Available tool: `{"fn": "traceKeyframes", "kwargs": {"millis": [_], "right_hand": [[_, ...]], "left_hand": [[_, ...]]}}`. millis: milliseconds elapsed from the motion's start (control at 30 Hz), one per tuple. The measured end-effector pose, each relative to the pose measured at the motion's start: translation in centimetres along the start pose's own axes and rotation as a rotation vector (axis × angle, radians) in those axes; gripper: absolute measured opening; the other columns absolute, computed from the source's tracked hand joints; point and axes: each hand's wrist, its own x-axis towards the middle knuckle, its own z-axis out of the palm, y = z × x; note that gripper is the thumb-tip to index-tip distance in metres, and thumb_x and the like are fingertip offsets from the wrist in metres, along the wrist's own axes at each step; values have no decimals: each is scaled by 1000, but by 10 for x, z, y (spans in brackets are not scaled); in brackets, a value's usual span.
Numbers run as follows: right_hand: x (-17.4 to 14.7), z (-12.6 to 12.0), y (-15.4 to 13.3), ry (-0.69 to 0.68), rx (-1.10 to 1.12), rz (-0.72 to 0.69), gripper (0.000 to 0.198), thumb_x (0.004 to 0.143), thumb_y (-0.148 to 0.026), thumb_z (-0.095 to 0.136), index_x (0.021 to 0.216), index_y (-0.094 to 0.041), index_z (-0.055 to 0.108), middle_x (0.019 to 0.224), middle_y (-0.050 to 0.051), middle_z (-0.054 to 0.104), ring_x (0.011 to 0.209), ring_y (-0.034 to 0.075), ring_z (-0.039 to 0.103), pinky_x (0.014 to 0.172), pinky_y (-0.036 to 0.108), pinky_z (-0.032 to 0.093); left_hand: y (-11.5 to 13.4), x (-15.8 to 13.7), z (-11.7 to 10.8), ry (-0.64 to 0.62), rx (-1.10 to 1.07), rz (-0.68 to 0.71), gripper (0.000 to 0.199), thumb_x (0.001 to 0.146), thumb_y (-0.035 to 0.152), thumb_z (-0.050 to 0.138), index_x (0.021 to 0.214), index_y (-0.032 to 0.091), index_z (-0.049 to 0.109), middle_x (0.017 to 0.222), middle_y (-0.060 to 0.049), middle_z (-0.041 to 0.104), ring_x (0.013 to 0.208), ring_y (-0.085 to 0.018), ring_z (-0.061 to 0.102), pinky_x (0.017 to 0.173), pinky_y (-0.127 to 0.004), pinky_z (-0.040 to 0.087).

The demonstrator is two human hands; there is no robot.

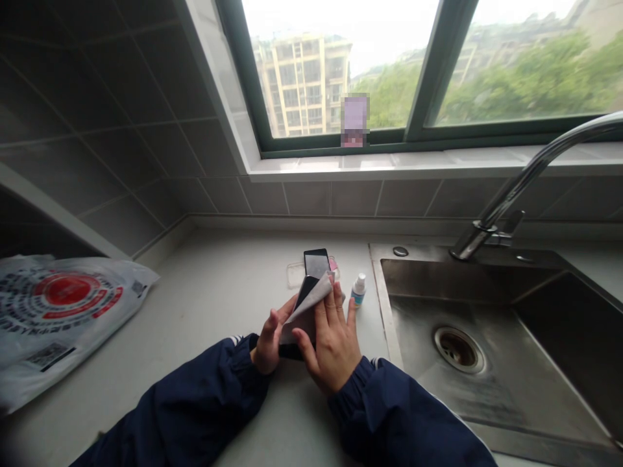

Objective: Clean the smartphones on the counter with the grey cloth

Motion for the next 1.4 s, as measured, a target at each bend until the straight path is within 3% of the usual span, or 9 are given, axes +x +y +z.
{"fn": "traceKeyframes", "kwargs": {"millis": [300,467,700,1033,1300,1400], "right_hand": [[-1,0,0,-14,-17,1,81,102,-47,39,161,-10,-3,166,19,10,153,41,11,117,68,19],[-1,0,1,-14,-18,3,81,102,-46,40,161,-12,-4,166,19,9,153,41,11,117,69,19],[-1,4,5,0,-3,41,80,102,-45,39,161,-11,-4,167,18,8,153,40,11,117,68,22],[0,4,8,6,27,20,80,103,-45,39,161,-13,-5,167,18,9,153,40,10,117,70,21],[3,-3,6,76,123,-57,71,102,-33,44,162,-17,10,163,16,27,152,38,21,118,68,21],[5,-6,5,64,113,-84,68,101,-31,47,161,-16,18,160,15,34,151,37,25,119,66,19]], "left_hand": [[-11,-2,-12,70,29,-5,74,93,69,38,144,17,54,152,-12,49,148,-35,31,125,-47,13],[-8,-2,-7,99,-23,-50,70,95,66,38,144,19,54,153,-10,49,149,-34,31,126,-46,14],[-3,0,-1,-57,74,-79,71,96,65,37,151,20,44,161,-8,37,152,-33,24,126,-45,11],[1,-2,-5,-91,201,-75,71,97,64,34,152,19,43,161,-9,37,151,-34,26,126,-46,12],[0,-2,-3,-181,306,-71,72,99,62,29,158,20,29,166,-8,25,153,-32,20,127,-47,7],[-1,-3,-1,-182,325,-82,72,100,60,29,159,20,24,165,-9,28,152,-33,23,126,-47,11]]}}
